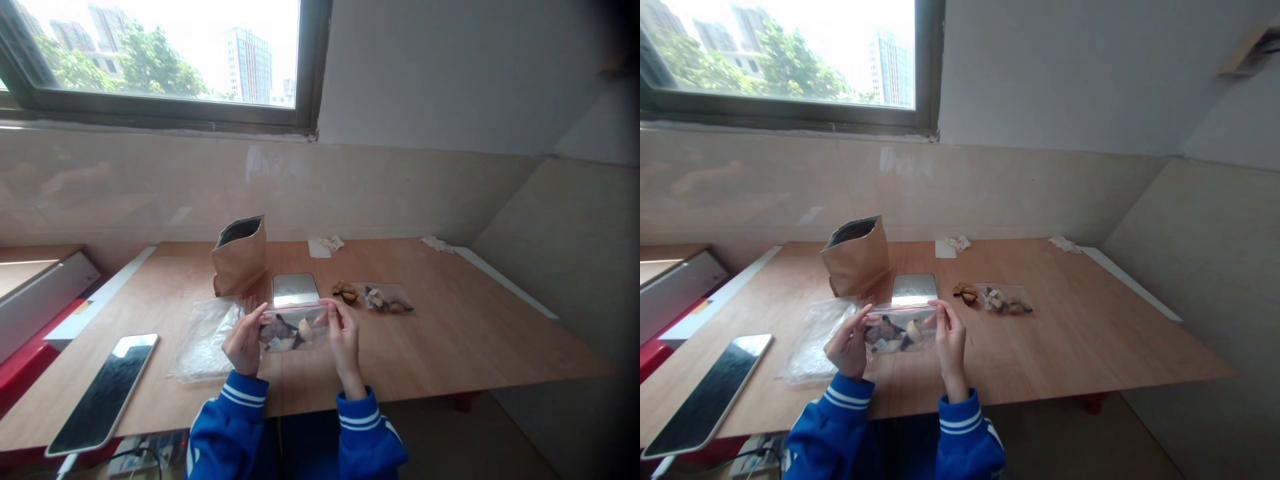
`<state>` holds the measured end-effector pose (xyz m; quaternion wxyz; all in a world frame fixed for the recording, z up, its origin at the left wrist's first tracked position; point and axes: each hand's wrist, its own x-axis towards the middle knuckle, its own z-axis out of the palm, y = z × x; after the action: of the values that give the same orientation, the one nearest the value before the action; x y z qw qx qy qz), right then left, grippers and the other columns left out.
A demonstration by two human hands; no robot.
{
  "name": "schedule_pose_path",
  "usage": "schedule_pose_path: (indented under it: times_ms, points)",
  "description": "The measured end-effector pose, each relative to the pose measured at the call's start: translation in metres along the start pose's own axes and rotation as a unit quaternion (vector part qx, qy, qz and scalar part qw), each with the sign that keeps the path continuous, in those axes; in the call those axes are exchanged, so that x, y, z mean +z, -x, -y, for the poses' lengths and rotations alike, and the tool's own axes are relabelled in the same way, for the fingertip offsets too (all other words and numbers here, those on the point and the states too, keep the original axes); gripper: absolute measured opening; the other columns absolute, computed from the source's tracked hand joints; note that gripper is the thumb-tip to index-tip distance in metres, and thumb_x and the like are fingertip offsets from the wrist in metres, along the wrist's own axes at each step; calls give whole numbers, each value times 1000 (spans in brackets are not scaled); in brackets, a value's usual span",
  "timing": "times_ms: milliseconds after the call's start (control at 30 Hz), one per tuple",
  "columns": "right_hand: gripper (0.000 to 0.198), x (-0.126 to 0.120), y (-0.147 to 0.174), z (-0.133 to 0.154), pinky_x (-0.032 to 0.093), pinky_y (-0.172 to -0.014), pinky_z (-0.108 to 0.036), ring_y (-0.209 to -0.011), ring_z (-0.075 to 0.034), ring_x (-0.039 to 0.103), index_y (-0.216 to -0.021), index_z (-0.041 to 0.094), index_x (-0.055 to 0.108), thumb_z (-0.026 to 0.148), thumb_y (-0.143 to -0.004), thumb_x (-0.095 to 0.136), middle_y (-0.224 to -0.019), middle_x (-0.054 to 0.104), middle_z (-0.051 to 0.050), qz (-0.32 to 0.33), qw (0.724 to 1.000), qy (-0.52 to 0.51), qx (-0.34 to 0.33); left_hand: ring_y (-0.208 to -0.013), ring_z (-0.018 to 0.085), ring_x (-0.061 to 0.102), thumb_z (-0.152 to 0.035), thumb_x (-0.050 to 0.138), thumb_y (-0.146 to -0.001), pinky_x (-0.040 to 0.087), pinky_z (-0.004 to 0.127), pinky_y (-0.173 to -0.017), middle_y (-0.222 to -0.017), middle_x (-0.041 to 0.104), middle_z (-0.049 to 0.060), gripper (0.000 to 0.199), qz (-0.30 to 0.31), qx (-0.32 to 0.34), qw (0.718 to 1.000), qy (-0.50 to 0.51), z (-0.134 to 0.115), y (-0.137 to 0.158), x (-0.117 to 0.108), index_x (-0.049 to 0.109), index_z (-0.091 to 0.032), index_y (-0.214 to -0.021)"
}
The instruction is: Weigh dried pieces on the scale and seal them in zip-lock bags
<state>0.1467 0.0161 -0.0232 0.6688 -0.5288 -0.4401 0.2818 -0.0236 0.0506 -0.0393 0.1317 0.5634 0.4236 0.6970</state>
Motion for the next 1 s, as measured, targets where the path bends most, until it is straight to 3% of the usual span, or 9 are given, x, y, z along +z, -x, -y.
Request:
schedule_pose_path:
  times_ms: [133,233,400,600,800,1000]
  points:
    - [43,5,1,-10,48,-68,-29,-63,-16,58,-103,18,64,53,-88,46,-63,59,0,-7,999,-31,17,-64,13,66,-37,61,-81,51,25,-64,-80,72,2,27,14,-98,995,22,1,2,4,70,-21,-100]
    - [46,5,2,-18,49,-69,-29,-66,-16,60,-109,17,63,54,-84,51,-68,62,-1,17,992,-104,71,-64,12,65,-42,62,-79,50,23,-59,-81,71,3,36,4,-195,977,80,0,5,12,67,-19,-106]
    - [45,6,3,-35,51,-67,-29,-69,-17,64,-91,15,68,57,-76,60,-77,69,-6,27,980,-143,135,-75,16,68,-45,66,-74,53,26,-65,-83,71,6,39,-49,-297,935,186,7,12,24,61,-16,-99]
    - [47,4,2,-47,52,-68,-31,-70,-20,66,-84,14,68,59,-74,60,-74,72,-8,-40,990,-78,107,-80,19,68,-47,67,-72,55,32,-70,-92,71,9,39,-21,-320,931,174,16,24,16,64,-14,-92]
    - [51,0,2,-50,53,-69,-33,-72,-23,68,-87,14,69,62,-77,55,-79,73,-11,-47,990,-72,110,-93,21,65,-47,65,-73,53,32,-81,-101,70,8,41,19,-313,939,141,20,30,10,68,-15,-99]
    - [49,-5,4,-54,53,-67,-33,-71,-23,68,-85,13,68,61,-77,56,-76,73,-11,-60,991,-66,100,-81,18,66,-50,62,-76,52,31,-75,-85,70,5,38,10,-297,952,73,24,31,10,67,-17,-92]
